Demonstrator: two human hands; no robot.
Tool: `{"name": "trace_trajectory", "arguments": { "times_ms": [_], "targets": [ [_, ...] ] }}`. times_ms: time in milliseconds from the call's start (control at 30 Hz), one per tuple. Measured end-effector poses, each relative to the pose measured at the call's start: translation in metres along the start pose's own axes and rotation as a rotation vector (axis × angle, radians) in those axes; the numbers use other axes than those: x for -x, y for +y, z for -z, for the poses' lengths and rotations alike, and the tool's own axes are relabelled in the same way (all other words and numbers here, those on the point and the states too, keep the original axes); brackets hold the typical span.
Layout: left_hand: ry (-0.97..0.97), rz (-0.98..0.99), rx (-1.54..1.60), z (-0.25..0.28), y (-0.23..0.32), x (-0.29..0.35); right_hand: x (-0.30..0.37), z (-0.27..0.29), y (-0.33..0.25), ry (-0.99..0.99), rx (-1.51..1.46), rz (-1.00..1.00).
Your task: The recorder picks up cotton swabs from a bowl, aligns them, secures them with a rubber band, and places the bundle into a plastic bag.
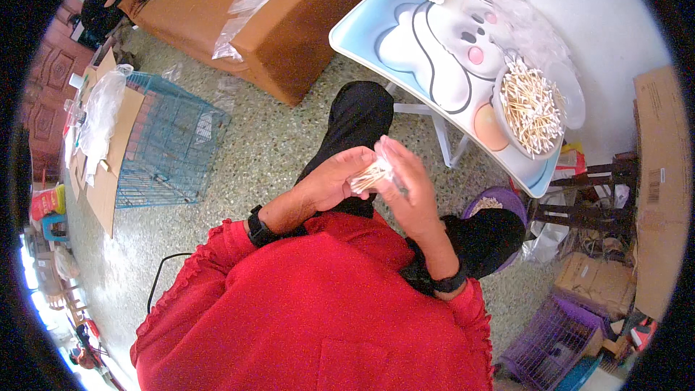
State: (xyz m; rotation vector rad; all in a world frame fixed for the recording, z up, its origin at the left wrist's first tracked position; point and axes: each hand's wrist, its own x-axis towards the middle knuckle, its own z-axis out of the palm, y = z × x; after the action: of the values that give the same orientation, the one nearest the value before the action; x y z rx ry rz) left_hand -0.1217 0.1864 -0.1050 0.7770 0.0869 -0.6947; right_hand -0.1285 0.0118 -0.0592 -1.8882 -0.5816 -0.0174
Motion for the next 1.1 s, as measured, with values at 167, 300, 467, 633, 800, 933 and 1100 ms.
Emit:
{"name": "trace_trajectory", "arguments": {
  "times_ms": [167,300,467,633,800,933,1100],
  "targets": [
    [-0.047,-0.006,-0.009,0.003,-0.005,-0.015,0.002,0.001,0.003,-0.021,0.215,-0.025],
    [-0.018,-0.01,-0.017,0.004,0.001,-0.011,0.001,-0.007,0.013,0.113,0.126,-0.047],
    [-0.054,-0.01,0.0,0.006,0.005,-0.014,-0.009,0.001,0.006,0.263,0.055,0.007],
    [-0.045,-0.007,0.021,0.002,0.02,-0.022,-0.042,0.024,0.009,0.356,-0.057,-0.093],
    [-0.077,-0.014,-0.005,0.011,0.026,-0.022,-0.093,0.065,0.023,0.567,0.034,0.078],
    [-0.068,0.002,-0.08,0.013,0.028,-0.02,-0.128,0.093,0.037,0.631,0.209,0.132],
    [-0.065,0.072,-0.126,0.012,0.028,-0.026,-0.141,0.107,0.082,0.36,0.511,0.055]
  ]
}}
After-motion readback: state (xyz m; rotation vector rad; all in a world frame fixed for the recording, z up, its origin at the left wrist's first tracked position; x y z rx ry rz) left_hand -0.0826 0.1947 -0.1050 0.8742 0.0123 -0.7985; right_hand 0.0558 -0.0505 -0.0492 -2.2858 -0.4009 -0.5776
